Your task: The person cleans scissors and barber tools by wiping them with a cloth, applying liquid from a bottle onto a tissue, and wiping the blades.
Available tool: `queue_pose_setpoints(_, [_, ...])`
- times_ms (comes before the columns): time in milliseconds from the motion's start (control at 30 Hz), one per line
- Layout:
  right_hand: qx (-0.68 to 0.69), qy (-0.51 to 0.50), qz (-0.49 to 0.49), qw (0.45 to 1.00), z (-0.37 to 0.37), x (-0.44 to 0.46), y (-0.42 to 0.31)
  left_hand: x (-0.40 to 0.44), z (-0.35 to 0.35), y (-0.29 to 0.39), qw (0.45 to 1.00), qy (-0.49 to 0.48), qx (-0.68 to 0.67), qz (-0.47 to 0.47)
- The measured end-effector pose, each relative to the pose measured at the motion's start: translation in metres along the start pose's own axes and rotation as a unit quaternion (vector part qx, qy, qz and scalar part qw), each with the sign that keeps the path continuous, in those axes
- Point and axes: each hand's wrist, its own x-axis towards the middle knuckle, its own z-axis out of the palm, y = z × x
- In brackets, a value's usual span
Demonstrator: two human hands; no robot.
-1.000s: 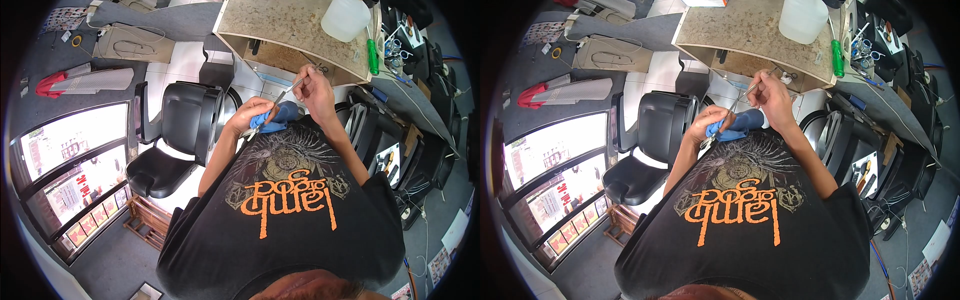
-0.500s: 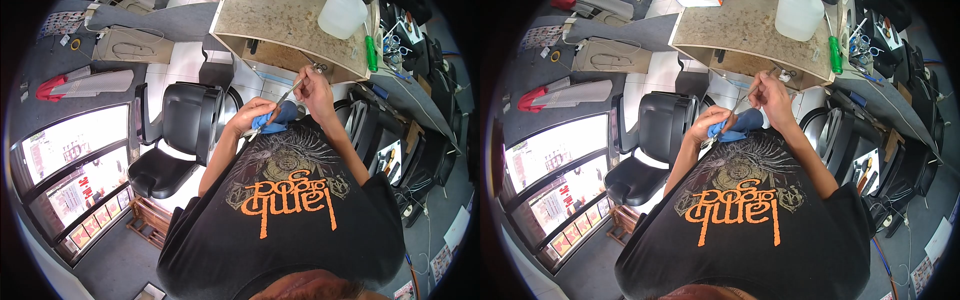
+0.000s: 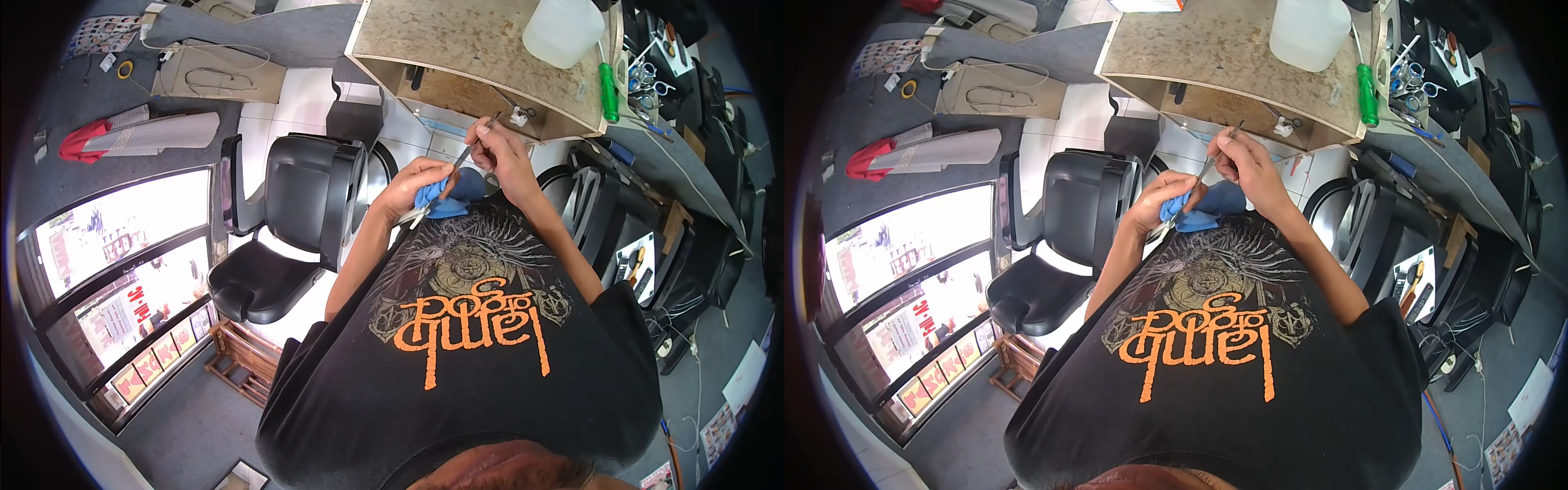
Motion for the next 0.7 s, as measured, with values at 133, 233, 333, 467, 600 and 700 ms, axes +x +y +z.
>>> queue_pose_setpoints(133, [0.046, 0.02, 0.011, 0.999, 0.006, 0.003, -0.005, -0.002, 0.001, 0.003, 0.999, 0.036, 0.0, -0.026])
queue_pose_setpoints(233, [0.109, 0.063, 0.005, 0.992, 0.004, 0.007, -0.011, 0.002, 0.006, 0.003, 0.994, 0.091, 0.064, -0.022])
queue_pose_setpoints(333, [0.082, 0.117, 0.007, 0.99, 0.0, 0.011, -0.009, 0.003, 0.007, 0.007, 0.989, 0.072, 0.128, -0.015])
queue_pose_setpoints(467, [0.05, 0.121, 0.018, 0.991, -0.001, 0.014, -0.001, 0.007, 0.012, 0.008, 0.978, 0.084, 0.188, 0.028])
queue_pose_setpoints(600, [0.031, 0.09, 0.058, 0.994, 0.001, 0.014, 0.007, 0.012, 0.008, -0.002, 0.972, 0.12, 0.199, 0.018])
queue_pose_setpoints(700, [0.007, 0.069, 0.069, 0.995, 0.005, 0.014, 0.008, 0.014, 0.005, -0.004, 0.971, 0.14, 0.192, 0.036])
